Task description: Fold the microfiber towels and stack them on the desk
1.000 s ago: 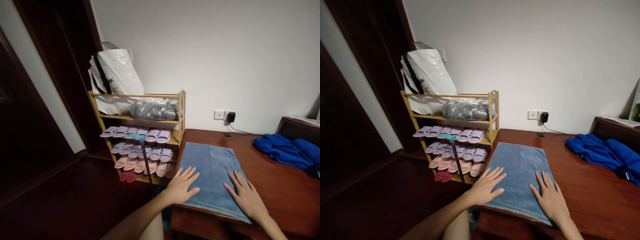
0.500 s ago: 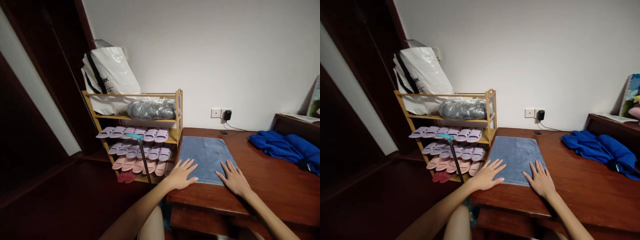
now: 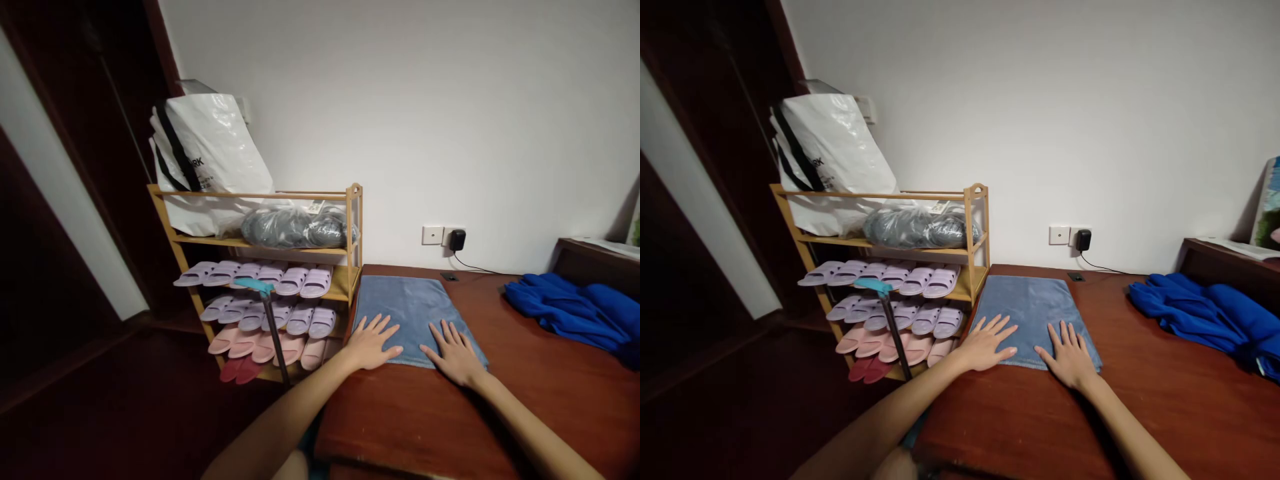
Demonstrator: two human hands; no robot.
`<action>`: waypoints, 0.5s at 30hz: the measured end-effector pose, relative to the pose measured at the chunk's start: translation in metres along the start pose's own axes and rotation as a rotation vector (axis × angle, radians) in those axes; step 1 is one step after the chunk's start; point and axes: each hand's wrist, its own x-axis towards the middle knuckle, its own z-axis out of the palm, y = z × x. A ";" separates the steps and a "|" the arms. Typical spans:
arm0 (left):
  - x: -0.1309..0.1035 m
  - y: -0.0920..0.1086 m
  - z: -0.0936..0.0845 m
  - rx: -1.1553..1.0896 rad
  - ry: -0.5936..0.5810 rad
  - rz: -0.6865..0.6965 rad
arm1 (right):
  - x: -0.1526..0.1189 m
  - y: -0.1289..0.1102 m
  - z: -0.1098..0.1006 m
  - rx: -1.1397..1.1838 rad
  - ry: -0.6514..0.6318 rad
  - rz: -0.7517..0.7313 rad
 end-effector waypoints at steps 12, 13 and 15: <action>0.074 -0.059 0.001 0.015 -0.011 -0.024 | 0.088 0.000 0.004 0.022 0.002 0.075; 0.075 -0.061 0.001 0.019 -0.014 -0.024 | 0.090 -0.001 0.004 0.024 0.001 0.076; 0.077 -0.063 0.002 0.028 -0.012 -0.022 | 0.093 -0.002 0.003 0.031 0.004 0.078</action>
